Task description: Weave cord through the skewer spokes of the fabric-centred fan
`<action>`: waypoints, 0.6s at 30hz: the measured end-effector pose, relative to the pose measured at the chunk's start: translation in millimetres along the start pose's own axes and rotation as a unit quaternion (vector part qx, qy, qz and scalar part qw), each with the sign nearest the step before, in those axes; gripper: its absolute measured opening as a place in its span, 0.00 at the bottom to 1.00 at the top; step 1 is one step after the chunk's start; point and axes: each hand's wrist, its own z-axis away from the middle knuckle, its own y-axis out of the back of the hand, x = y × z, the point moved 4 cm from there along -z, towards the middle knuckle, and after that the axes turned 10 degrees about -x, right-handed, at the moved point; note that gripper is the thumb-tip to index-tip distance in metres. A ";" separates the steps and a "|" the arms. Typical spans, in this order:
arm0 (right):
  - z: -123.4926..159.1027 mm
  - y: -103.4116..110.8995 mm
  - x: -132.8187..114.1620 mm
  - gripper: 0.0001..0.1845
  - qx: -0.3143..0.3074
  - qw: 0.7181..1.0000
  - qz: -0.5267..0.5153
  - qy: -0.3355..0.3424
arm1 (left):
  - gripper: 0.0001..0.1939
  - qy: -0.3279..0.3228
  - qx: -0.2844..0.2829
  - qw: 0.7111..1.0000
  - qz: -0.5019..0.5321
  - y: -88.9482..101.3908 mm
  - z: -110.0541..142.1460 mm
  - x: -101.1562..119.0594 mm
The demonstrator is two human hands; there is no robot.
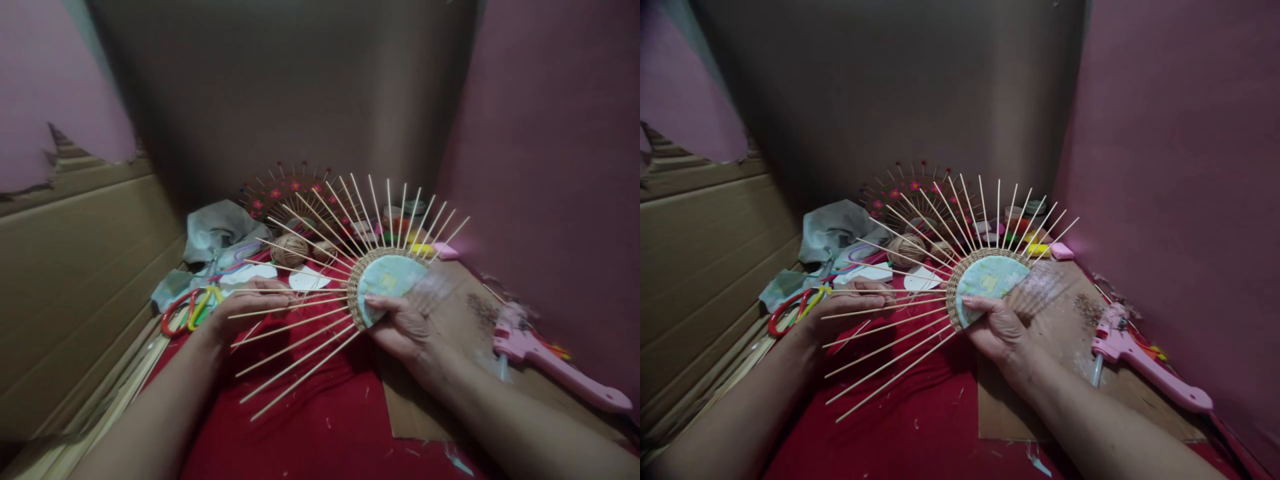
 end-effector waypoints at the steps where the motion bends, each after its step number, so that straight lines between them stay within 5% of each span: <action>1: -0.2 0.6 -0.1 0.28 0.000 1.000 0.002 -0.003 | 0.06 0.004 -0.003 1.000 0.015 0.9 0.3 -1.3; 11: -4.1 2.7 -6.7 0.28 -0.028 0.999 0.029 0.022 | 0.07 -0.028 -0.046 0.998 -0.035 28.1 1.3 0.0; 18: -3.8 0.2 -10.2 0.26 -0.028 0.998 0.025 0.057 | 0.04 -0.069 -0.002 0.993 -0.097 51.4 13.4 6.7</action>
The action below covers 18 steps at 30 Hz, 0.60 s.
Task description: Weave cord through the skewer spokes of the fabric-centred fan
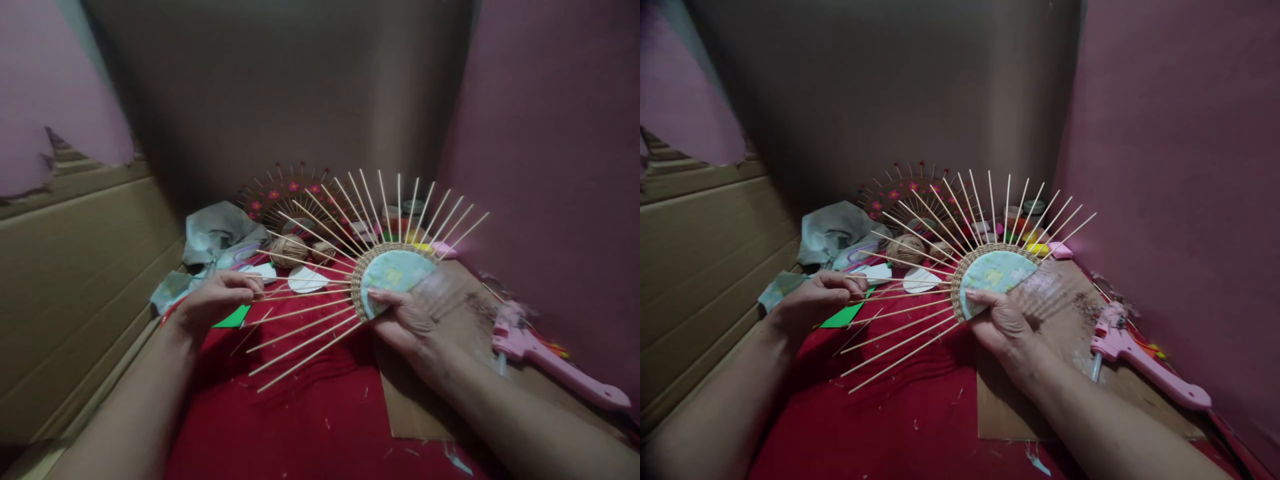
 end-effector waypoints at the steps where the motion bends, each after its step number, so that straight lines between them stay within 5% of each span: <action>1: -0.2 0.0 -0.5 0.26 0.004 1.000 0.001 0.006 | 0.04 -0.002 0.011 1.000 -0.009 1.8 1.8 2.2; 7: -0.3 -1.5 -1.9 0.24 0.027 0.999 0.016 0.014 | 0.03 0.048 0.029 0.994 -0.094 0.8 4.5 14.5; 13: 2.4 -5.4 -6.0 0.26 0.059 0.997 0.022 0.036 | 0.05 0.119 -0.013 0.983 -0.141 2.8 12.7 18.4; 18: 2.0 -6.1 -6.8 0.26 0.071 0.997 0.011 0.032 | 0.06 0.163 0.006 0.981 -0.102 5.4 19.1 15.0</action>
